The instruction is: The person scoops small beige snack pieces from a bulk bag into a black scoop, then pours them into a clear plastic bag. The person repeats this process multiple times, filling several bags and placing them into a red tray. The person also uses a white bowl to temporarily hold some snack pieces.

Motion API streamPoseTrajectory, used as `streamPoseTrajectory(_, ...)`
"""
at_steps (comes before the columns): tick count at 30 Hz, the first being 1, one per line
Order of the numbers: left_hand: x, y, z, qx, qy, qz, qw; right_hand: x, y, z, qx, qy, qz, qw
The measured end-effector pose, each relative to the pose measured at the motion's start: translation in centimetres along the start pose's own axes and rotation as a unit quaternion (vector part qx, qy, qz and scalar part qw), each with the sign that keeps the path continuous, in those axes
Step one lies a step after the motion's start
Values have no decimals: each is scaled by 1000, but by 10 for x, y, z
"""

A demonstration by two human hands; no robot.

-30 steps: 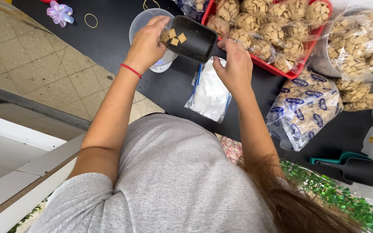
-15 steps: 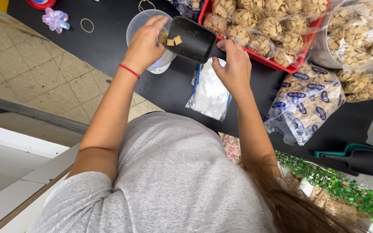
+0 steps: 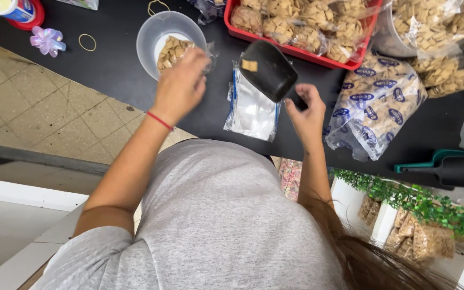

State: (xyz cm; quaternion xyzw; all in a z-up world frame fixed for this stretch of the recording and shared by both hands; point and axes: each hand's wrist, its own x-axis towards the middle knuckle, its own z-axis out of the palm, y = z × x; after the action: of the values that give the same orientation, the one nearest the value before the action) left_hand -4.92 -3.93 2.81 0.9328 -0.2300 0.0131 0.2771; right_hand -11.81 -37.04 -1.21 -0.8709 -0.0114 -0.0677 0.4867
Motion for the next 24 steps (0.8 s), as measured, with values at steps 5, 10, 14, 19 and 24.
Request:
streamPoseTrajectory(5, -40, 38, 70, -98, -193, 51, 975, -68, 35, -5, 31, 90, 133, 987)
streamPoseTrajectory(10, -43, 10, 179, -62, -229, 120, 964, -114, 31, -3, 34, 114, 179, 977)
streamPoseTrajectory(14, -24, 6, 212, -5, -201, 133, 971, -135, 33, -5, 39, 138, 183, 973)
streamPoseTrajectory(19, 1, 8, 235, 52, -166, 96, 980, -157, 36, -12, 28, 173, 198, 964)
streamPoseTrajectory(24, 25, 18, 235, 26, -216, 51, 975, -174, 19, -15, 32, 179, 211, 960)
